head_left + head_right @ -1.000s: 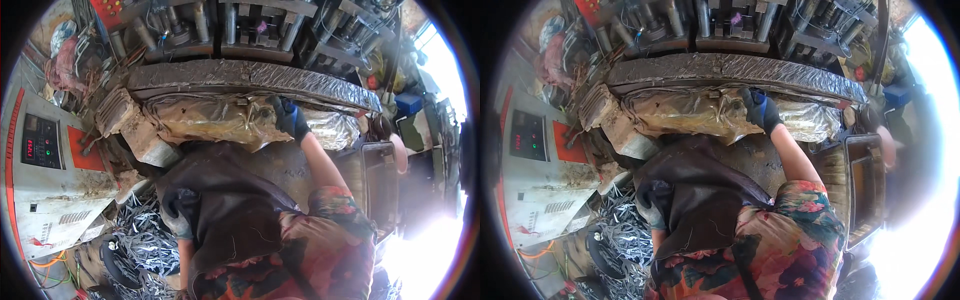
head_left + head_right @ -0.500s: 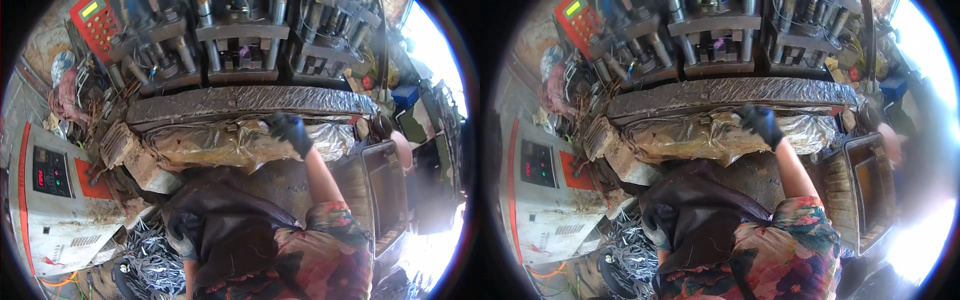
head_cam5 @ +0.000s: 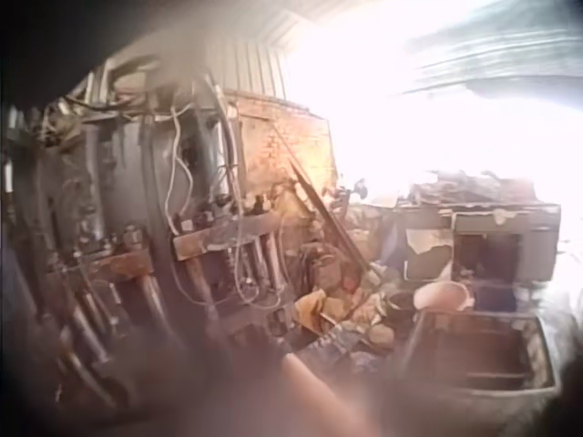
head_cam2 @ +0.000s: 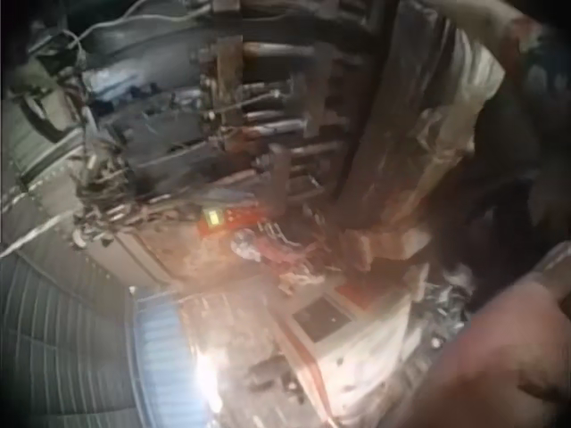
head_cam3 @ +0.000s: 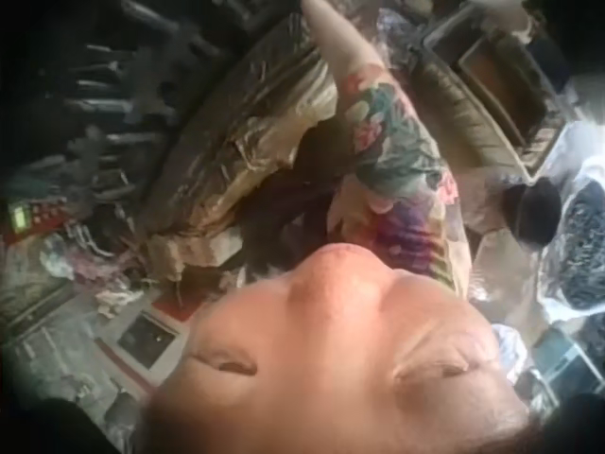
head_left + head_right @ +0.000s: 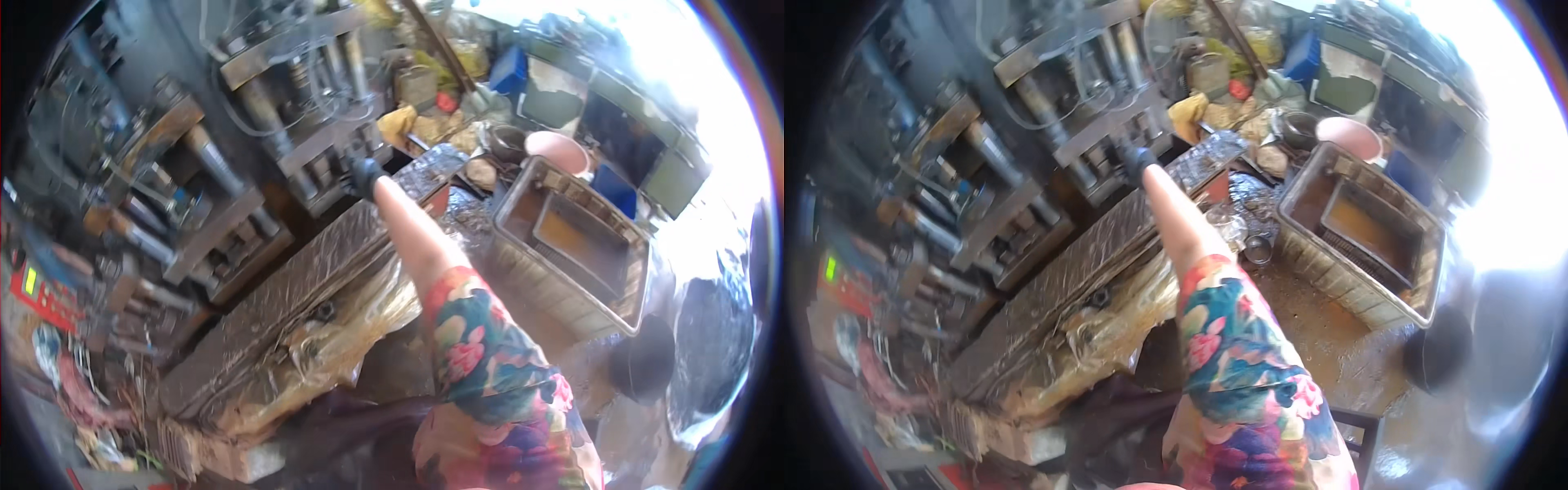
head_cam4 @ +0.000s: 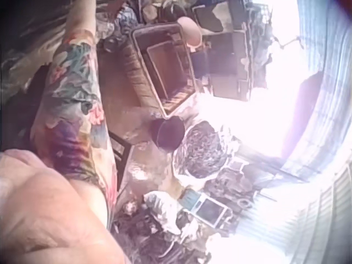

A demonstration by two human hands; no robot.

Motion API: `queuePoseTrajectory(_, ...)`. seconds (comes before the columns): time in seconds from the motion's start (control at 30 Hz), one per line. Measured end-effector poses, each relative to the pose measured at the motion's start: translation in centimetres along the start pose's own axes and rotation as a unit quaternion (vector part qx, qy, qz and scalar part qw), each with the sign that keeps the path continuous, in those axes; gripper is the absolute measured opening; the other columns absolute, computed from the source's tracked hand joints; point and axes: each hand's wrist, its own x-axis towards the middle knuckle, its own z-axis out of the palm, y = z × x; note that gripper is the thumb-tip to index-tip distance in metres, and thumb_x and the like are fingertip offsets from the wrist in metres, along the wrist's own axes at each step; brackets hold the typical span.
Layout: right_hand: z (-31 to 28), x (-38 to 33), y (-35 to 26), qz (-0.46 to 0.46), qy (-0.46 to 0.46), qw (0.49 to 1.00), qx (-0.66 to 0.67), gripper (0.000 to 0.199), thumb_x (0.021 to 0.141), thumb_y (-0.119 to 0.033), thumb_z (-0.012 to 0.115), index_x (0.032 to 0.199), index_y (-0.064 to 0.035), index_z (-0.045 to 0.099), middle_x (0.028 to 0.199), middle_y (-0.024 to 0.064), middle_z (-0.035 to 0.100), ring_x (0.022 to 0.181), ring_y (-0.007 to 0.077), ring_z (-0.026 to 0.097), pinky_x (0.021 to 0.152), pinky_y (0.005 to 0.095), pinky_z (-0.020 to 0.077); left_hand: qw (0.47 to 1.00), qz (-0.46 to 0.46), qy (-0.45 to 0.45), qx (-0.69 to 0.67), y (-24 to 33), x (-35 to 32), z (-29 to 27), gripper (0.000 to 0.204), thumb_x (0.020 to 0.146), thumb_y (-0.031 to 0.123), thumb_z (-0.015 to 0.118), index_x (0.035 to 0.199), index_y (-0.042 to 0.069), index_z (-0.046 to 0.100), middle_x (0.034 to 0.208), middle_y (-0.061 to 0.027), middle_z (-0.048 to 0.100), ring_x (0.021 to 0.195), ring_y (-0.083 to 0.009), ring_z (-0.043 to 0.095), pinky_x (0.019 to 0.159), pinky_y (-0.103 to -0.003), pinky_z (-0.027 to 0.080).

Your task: Operating a metal press machine to punch and form small metal components from raw material.

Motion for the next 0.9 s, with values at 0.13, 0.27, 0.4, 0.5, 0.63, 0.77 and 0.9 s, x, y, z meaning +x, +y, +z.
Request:
queuePoseTrajectory(0.13,2.2,-0.4,-2.5,0.154,0.025,0.975,0.159,0.043,0.092,-0.051,0.046,0.098,-0.0107,0.059,0.072,0.0039,0.062,0.056,0.0140,0.054,0.049,0.0252,0.0446,1.000,-0.002,-0.017,-0.003,1.1,1.3,1.6,0.031,0.087,0.026,0.060,0.104,0.000,0.061,0.096,-0.0132,0.065,0.089,-0.0232,0.060,0.082,-0.036,0.047)
queuePoseTrajectory(0.27,1.8,-1.6,-5.7,0.138,-0.022,0.977,0.159,0.041,0.095,-0.050,0.044,0.091,-0.0115,0.057,0.068,0.0021,0.058,0.053,0.0098,0.051,0.042,0.0224,0.0375,1.000,-0.009,-0.028,-0.006,1.5,2.4,2.0,0.031,0.086,0.025,0.060,0.104,0.000,0.061,0.097,-0.0128,0.065,0.089,-0.0233,0.060,0.082,-0.036,0.047)
queuePoseTrajectory(0.4,1.2,0.2,-4.1,0.030,-0.017,0.932,0.362,0.035,0.094,-0.044,0.047,0.081,-0.0134,0.058,0.063,-0.0023,0.057,0.041,0.0072,0.044,0.033,0.0207,0.0299,0.999,-0.008,-0.049,-0.017,1.9,3.0,3.0,0.030,0.086,0.024,0.060,0.104,0.000,0.061,0.097,-0.0125,0.065,0.089,-0.0233,0.060,0.082,-0.036,0.047)
queuePoseTrajectory(0.5,2.9,-0.6,-5.5,0.044,0.004,0.913,0.405,0.030,0.099,-0.042,0.042,0.085,-0.0167,0.052,0.059,-0.0052,0.047,0.038,0.0061,0.034,0.031,0.0198,0.0273,0.998,-0.010,-0.053,-0.013,1.9,3.2,2.7,0.030,0.086,0.024,0.060,0.104,0.001,0.061,0.097,-0.0122,0.065,0.089,-0.0234,0.060,0.082,-0.036,0.047)
queuePoseTrajectory(0.63,2.8,-3.9,-3.0,0.054,0.049,0.854,0.515,0.034,0.096,-0.048,0.045,0.082,-0.0179,0.052,0.055,-0.0065,0.046,0.036,0.0050,0.037,0.028,0.0190,0.0253,0.998,-0.008,-0.067,-0.014,1.9,3.2,2.8,0.029,0.086,0.024,0.060,0.104,0.001,0.061,0.098,-0.0118,0.065,0.089,-0.0235,0.060,0.082,-0.036,0.047)
queuePoseTrajectory(0.77,-1.7,-13.0,-4.2,0.081,0.054,0.868,0.487,0.035,0.095,-0.048,0.050,0.084,-0.0146,0.057,0.050,-0.0087,0.040,0.035,0.0057,0.033,0.032,0.0211,0.0293,0.998,-0.005,-0.065,-0.010,2.1,3.5,2.3,0.029,0.086,0.023,0.059,0.105,0.001,0.061,0.098,-0.0114,0.065,0.089,-0.0236,0.061,0.082,-0.036,0.047)
queuePoseTrajectory(0.9,-18.0,-17.7,-1.4,-0.194,0.387,0.852,0.296,0.041,0.096,-0.050,0.045,0.095,-0.0104,0.057,0.059,-0.0064,0.041,0.050,0.0062,0.041,0.041,0.0194,0.0326,0.995,0.015,-0.093,-0.021,3.1,3.1,3.3,0.028,0.086,0.022,0.059,0.105,0.001,0.061,0.099,-0.0111,0.065,0.089,-0.0237,0.061,0.081,-0.035,0.047)
